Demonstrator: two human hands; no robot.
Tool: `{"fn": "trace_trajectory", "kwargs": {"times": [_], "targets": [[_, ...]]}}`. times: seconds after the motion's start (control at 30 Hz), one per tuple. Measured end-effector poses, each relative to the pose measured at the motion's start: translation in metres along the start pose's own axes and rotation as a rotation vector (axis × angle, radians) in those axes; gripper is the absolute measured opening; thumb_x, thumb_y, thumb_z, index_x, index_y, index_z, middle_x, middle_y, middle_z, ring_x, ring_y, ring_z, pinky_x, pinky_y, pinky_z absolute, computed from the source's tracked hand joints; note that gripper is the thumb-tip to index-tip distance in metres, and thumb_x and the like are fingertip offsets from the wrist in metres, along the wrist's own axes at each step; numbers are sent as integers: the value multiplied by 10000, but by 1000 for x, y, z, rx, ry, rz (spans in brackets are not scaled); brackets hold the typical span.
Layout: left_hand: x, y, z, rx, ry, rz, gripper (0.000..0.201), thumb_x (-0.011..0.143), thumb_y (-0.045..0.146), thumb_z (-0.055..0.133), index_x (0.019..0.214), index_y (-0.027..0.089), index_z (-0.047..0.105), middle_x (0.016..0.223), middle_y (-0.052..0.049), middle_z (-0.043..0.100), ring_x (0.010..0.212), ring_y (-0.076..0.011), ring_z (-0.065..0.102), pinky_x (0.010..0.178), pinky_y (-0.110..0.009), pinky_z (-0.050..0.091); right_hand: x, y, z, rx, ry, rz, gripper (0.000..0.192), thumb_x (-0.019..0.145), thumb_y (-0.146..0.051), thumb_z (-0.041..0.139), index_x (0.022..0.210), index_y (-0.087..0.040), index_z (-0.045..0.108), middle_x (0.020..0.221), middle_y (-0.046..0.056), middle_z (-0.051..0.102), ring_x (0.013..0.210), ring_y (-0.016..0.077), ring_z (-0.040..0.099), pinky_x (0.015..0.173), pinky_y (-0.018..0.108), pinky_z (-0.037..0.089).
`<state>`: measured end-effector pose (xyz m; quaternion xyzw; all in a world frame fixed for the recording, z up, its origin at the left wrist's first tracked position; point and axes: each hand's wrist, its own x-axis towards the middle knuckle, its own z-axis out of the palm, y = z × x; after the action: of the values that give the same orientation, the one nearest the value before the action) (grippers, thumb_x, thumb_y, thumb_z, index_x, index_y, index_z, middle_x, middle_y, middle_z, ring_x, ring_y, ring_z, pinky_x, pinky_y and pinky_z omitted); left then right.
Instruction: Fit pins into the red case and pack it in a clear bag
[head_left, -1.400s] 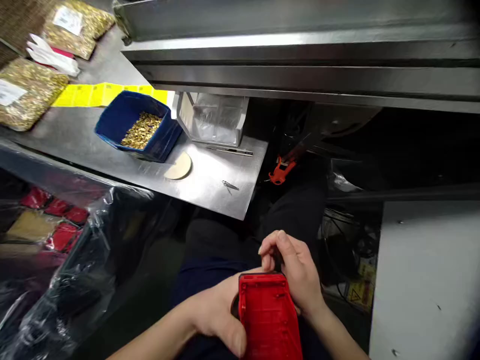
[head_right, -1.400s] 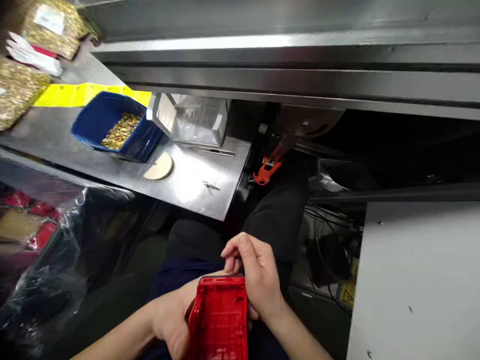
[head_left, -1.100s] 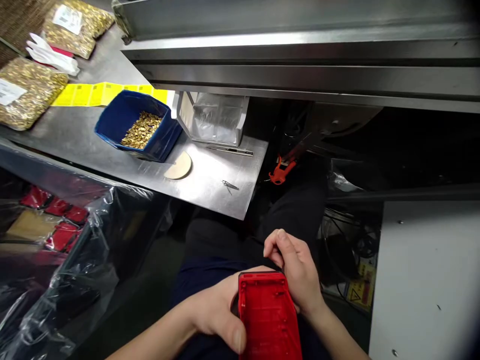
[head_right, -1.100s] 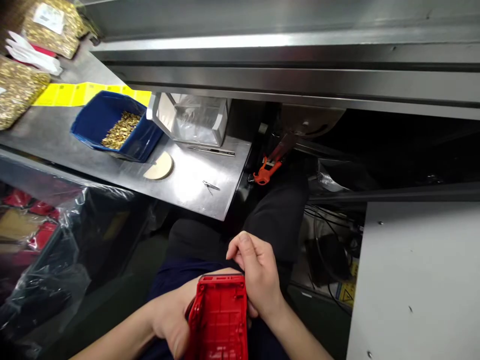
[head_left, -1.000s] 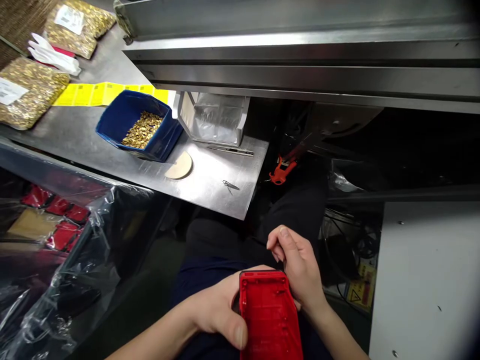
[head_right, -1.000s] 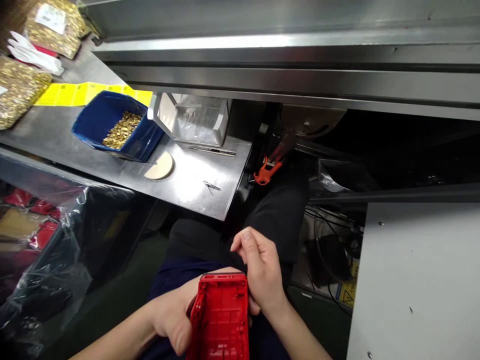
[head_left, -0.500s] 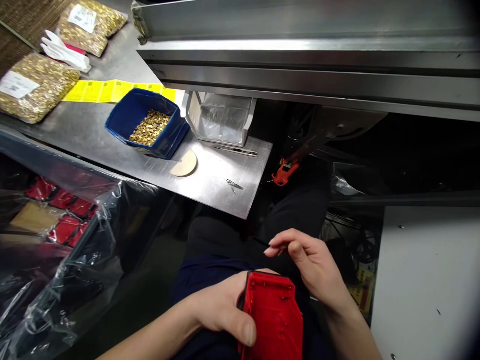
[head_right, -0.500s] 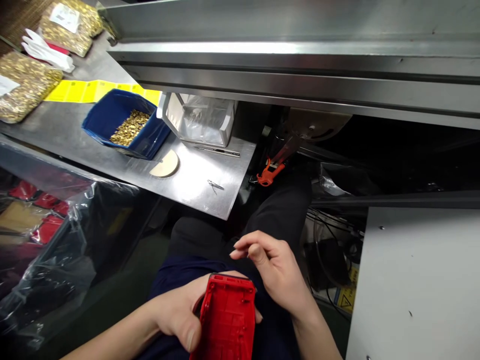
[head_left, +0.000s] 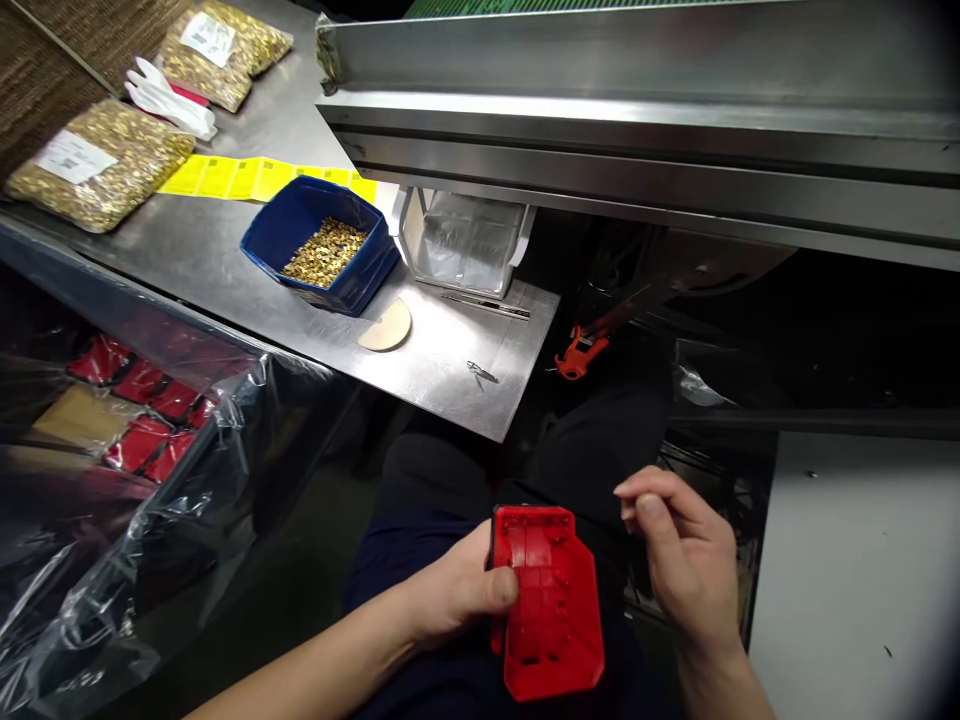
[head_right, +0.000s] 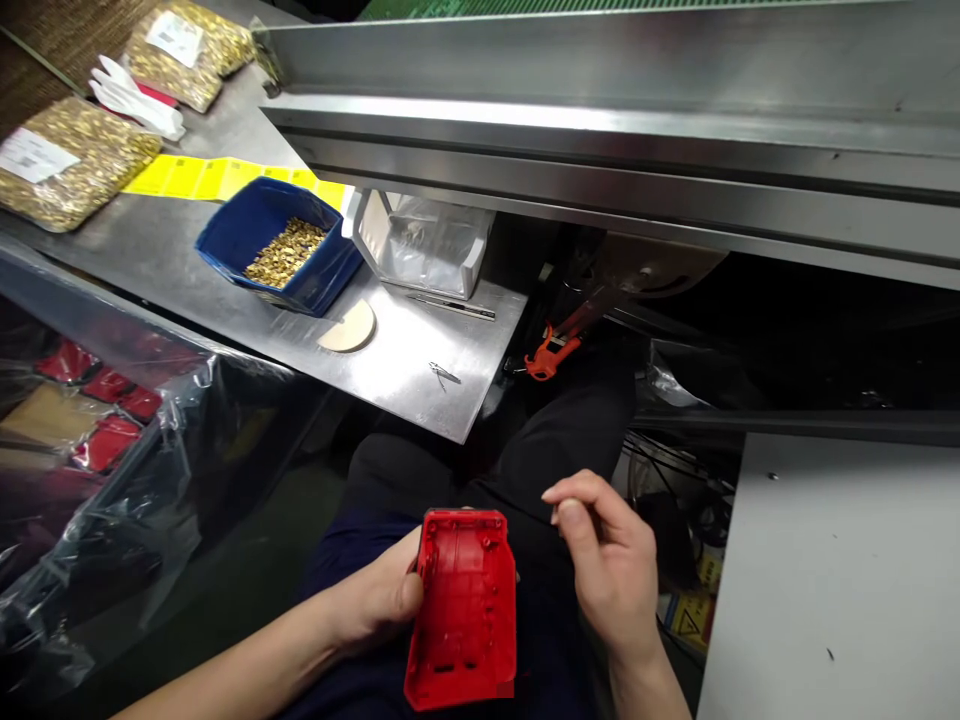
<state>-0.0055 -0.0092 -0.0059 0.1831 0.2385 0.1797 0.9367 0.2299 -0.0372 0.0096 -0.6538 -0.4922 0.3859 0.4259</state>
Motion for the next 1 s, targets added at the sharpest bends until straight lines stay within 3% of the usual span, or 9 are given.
{"fn": "trace_trajectory", "kwargs": {"times": [0.17, 0.27, 0.47, 0.57, 0.63, 0.73, 0.83, 0.9, 1.0], "targets": [[5, -3, -6, 73, 165, 111, 819, 761, 747, 737, 1254, 99, 654, 1092, -166, 691, 964, -245, 652, 884, -334, 502, -10, -23, 6, -96, -499, -268, 339, 1023, -527, 550, 1121, -222, 662, 1028, 60, 655, 990, 218, 571, 890, 383, 451], [6, -4, -8, 96, 245, 132, 778, 801, 721, 721, 1254, 94, 644, 1159, -187, 690, 1051, -283, 648, 945, -377, 486, -13, -36, 17, -291, -597, -446, 336, 989, -505, 620, 1121, -197, 640, 1057, 55, 690, 997, 228, 578, 989, 424, 398], [5, -2, -9, 93, 258, 104, 778, 789, 697, 752, 1266, 95, 630, 1205, -201, 683, 1095, -299, 637, 965, -400, 479, -15, -43, 33, -437, -559, -556, 68, 973, -193, 619, 1034, -192, 651, 955, 11, 713, 892, 203, 602, 994, 417, 373], [4, -1, -9, 47, 216, 100, 689, 817, 627, 770, 1237, 95, 647, 1164, -174, 687, 1046, -255, 635, 927, -349, 487, -18, -37, 27, -334, -568, -552, 205, 1021, -380, 604, 1075, -189, 653, 982, 31, 710, 915, 210, 607, 979, 426, 391], [2, -1, -13, -12, 178, 93, 603, 836, 565, 773, 1192, 90, 665, 1101, -150, 688, 983, -222, 636, 885, -317, 495, -17, -30, 22, -202, -547, -491, 392, 1025, -551, 534, 1144, -196, 651, 1049, 61, 696, 972, 218, 613, 948, 416, 430], [-4, -2, -20, -77, 126, 57, 623, 796, 514, 816, 1222, 88, 658, 1087, -149, 683, 957, -226, 651, 864, -323, 515, 0, -19, 25, -132, -305, -252, 241, 1049, -431, 545, 1087, -232, 675, 1055, 48, 675, 997, 192, 619, 882, 341, 469], [-14, -3, -24, -86, 77, 31, 776, 731, 545, 865, 1318, 98, 622, 1234, -200, 659, 1091, -310, 662, 954, -405, 518, 37, -6, 51, -203, -80, -46, 180, 1038, -323, 558, 946, -231, 683, 967, 28, 663, 906, 168, 627, 802, 292, 472], [-21, -2, -23, -105, 55, 36, 850, 713, 601, 864, 1361, 118, 602, 1337, -228, 619, 1204, -379, 628, 1021, -475, 494, 68, 3, 80, -264, -126, -47, 194, 1031, -352, 547, 974, -224, 681, 988, 37, 656, 895, 176, 627, 790, 293, 477], [-32, 1, -18, -74, 52, 53, 928, 681, 695, 838, 1352, 97, 607, 1330, -259, 623, 1219, -398, 621, 1009, -475, 503, 109, 18, 124, -493, -200, -67, 225, 978, -382, 607, 1128, -217, 630, 1124, 73, 631, 1059, 238, 602, 884, 341, 470]]}}
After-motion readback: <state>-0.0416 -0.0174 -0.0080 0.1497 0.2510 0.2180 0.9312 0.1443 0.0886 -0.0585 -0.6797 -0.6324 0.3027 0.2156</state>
